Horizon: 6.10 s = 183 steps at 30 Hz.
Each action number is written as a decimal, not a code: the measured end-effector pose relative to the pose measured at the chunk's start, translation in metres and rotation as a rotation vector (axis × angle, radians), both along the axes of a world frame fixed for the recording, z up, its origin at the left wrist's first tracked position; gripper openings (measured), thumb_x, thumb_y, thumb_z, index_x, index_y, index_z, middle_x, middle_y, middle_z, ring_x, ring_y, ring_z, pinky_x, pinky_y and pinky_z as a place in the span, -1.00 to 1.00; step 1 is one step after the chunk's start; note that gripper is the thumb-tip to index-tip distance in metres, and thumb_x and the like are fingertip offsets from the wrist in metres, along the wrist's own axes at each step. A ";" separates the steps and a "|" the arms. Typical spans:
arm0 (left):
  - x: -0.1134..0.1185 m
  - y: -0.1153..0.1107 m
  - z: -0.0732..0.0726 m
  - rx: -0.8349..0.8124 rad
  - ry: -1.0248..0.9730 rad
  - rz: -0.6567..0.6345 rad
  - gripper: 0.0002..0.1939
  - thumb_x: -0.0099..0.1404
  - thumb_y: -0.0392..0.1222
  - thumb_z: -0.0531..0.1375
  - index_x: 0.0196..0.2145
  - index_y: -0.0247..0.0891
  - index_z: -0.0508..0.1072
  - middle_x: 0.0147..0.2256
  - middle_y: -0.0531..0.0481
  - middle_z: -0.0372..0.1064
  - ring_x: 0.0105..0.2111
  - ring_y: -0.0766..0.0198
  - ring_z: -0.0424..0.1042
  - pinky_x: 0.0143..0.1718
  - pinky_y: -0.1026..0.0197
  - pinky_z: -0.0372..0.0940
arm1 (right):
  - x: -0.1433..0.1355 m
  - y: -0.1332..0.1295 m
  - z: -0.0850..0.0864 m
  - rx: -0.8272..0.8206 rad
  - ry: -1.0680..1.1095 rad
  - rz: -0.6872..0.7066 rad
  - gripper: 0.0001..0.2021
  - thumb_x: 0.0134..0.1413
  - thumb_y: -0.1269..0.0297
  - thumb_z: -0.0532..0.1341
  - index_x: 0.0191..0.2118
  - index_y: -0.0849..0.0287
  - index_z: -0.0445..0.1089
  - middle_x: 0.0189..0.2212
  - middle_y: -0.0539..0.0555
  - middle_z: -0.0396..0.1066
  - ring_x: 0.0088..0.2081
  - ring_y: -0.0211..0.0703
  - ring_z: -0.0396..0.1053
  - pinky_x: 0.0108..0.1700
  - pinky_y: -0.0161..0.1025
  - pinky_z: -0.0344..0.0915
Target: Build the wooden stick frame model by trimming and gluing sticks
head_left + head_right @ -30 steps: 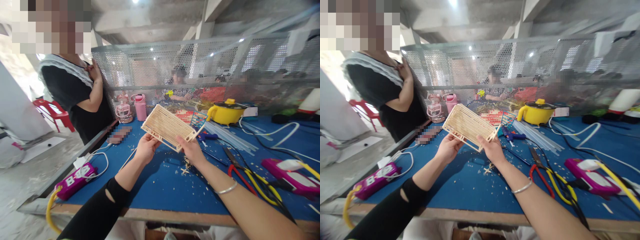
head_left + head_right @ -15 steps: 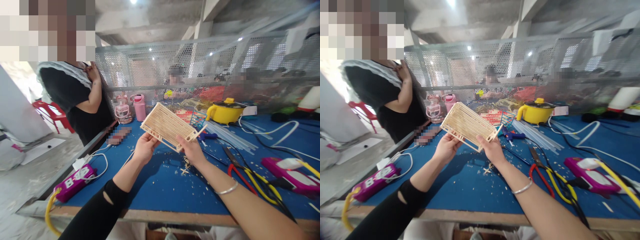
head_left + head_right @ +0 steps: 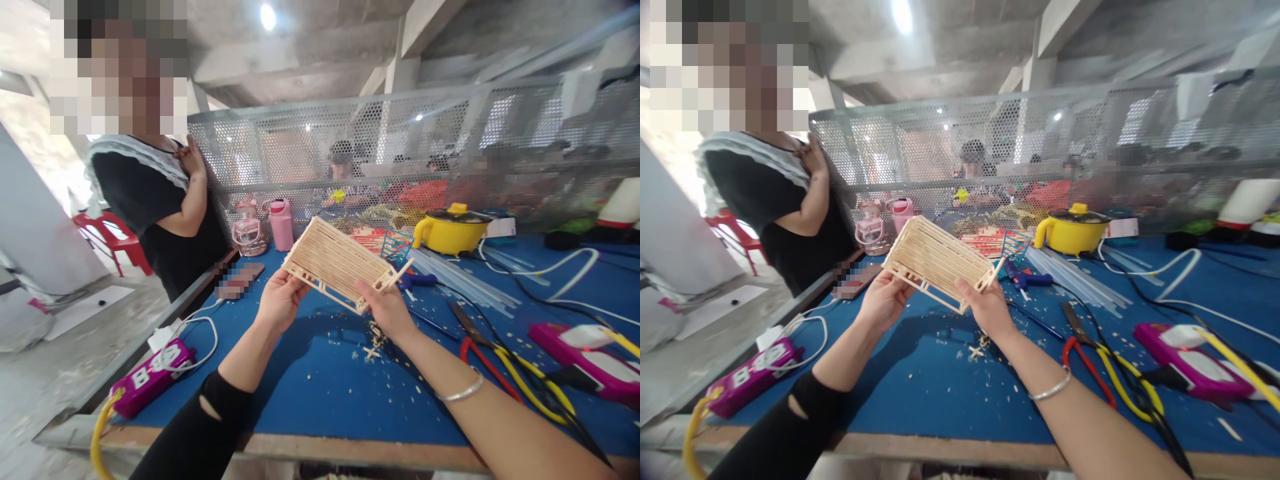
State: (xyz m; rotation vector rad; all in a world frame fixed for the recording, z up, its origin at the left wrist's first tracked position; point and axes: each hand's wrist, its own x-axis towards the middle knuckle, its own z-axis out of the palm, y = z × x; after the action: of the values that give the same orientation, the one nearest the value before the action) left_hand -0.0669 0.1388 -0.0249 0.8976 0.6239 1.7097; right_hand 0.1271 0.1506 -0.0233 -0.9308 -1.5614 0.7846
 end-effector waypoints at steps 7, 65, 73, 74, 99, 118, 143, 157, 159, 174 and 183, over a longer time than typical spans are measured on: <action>-0.003 0.003 -0.003 0.002 -0.003 0.010 -0.71 -0.05 -0.22 0.41 -0.33 -0.30 0.52 -0.36 0.00 0.52 -0.37 0.37 0.49 -0.21 0.29 0.38 | -0.003 -0.002 0.002 -0.136 0.024 0.020 -0.64 -0.08 -0.09 0.22 -0.32 0.11 0.43 -0.57 0.04 0.46 -0.28 0.01 0.48 -0.30 -0.17 0.44; -0.032 0.009 -0.019 0.011 0.869 0.024 -0.57 -0.02 -0.08 0.36 -0.24 -0.30 0.34 -0.34 0.01 0.40 -0.35 0.33 0.38 -0.30 0.28 0.27 | 0.027 0.038 -0.013 0.052 -0.372 -0.168 -0.72 0.03 0.05 0.17 -0.30 0.18 0.40 -0.59 -0.02 0.35 -0.55 -0.23 0.23 -0.44 -0.27 0.15; -0.033 0.006 -0.017 0.140 0.994 0.088 -0.49 0.04 -0.05 0.33 -0.08 -0.27 0.37 -0.15 -0.12 0.42 -0.18 0.19 0.40 -0.12 0.15 0.28 | 0.029 0.028 -0.001 0.179 -0.442 -0.245 -0.61 0.18 -0.01 0.01 0.00 0.14 0.16 -0.29 0.08 0.38 -0.39 -0.14 0.33 -0.31 -0.20 0.22; -0.033 0.005 -0.016 0.148 0.993 0.095 -0.51 0.05 -0.05 0.33 -0.08 -0.27 0.38 -0.15 -0.12 0.42 -0.17 0.19 0.40 -0.12 0.15 0.28 | 0.029 0.026 0.002 0.235 -0.474 -0.258 -0.69 0.22 0.05 -0.03 -0.06 0.13 0.19 -0.27 0.09 0.37 -0.35 -0.12 0.34 -0.29 -0.19 0.22; -0.029 -0.008 0.003 -0.008 0.799 -0.213 -0.51 -0.08 -0.26 0.38 -0.17 -0.28 0.35 -0.30 0.00 0.42 -0.36 0.33 0.39 -0.29 0.25 0.28 | 0.023 0.015 0.008 0.746 -0.624 -0.017 -0.85 0.17 0.36 0.13 -0.26 0.12 0.46 -0.35 0.10 0.36 -0.26 -0.11 0.29 -0.20 -0.15 0.27; -0.029 -0.003 0.001 -0.009 0.660 -0.168 -0.67 0.18 -0.20 0.13 -0.08 -0.24 0.37 -0.31 0.00 0.48 -0.32 0.27 0.45 -0.24 0.23 0.29 | 0.022 0.013 0.012 0.747 -0.648 0.014 -0.83 0.18 0.36 0.11 -0.29 0.13 0.47 -0.37 0.11 0.36 -0.28 -0.11 0.27 -0.25 -0.16 0.27; -0.021 -0.003 0.003 -0.060 0.656 -0.140 -0.56 0.09 -0.07 0.29 -0.09 -0.27 0.35 -0.39 0.00 0.49 -0.39 0.30 0.47 -0.31 0.26 0.30 | 0.022 0.012 0.010 0.734 -0.624 0.004 -0.84 0.18 0.35 0.12 -0.30 0.13 0.47 -0.36 0.10 0.38 -0.27 -0.11 0.30 -0.23 -0.15 0.30; -0.015 0.016 0.047 -0.099 1.027 -0.413 -0.72 0.11 -0.18 0.24 -0.18 -0.25 0.47 -0.45 0.03 0.47 -0.47 0.31 0.41 -0.37 0.27 0.25 | 0.021 0.012 0.010 0.704 -0.646 0.004 -0.83 0.18 0.35 0.11 -0.29 0.18 0.46 -0.35 0.12 0.37 -0.26 -0.11 0.28 -0.20 -0.16 0.27; -0.014 0.015 0.048 -0.091 1.022 -0.405 -0.72 0.14 -0.20 0.22 -0.16 -0.25 0.44 -0.45 0.05 0.46 -0.47 0.33 0.40 -0.37 0.28 0.24 | 0.022 0.012 0.009 0.696 -0.641 0.007 -0.84 0.18 0.37 0.12 -0.28 0.18 0.46 -0.34 0.12 0.36 -0.25 -0.11 0.27 -0.20 -0.17 0.26; -0.023 0.004 0.020 -0.024 0.856 -0.280 -0.65 0.20 -0.18 0.16 -0.06 -0.31 0.36 -0.43 0.02 0.44 -0.42 0.34 0.39 -0.32 0.27 0.22 | 0.023 0.013 0.008 0.709 -0.637 0.034 -0.84 0.18 0.39 0.12 -0.25 0.19 0.46 -0.33 0.13 0.36 -0.24 -0.12 0.27 -0.20 -0.17 0.27; -0.023 0.001 0.018 -0.011 0.809 -0.312 -0.61 0.16 -0.23 0.15 -0.03 -0.32 0.34 -0.42 -0.01 0.47 -0.43 0.33 0.41 -0.34 0.27 0.23 | 0.026 0.016 0.009 0.748 -0.664 0.038 -0.84 0.17 0.40 0.13 -0.25 0.16 0.47 -0.34 0.13 0.37 -0.25 -0.12 0.26 -0.22 -0.17 0.26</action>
State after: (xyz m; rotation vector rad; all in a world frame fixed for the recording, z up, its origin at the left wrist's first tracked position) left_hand -0.0897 0.1395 -0.0073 1.6007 0.9508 1.0243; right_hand 0.1532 0.1664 -0.0140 -0.6085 -2.2176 -0.1538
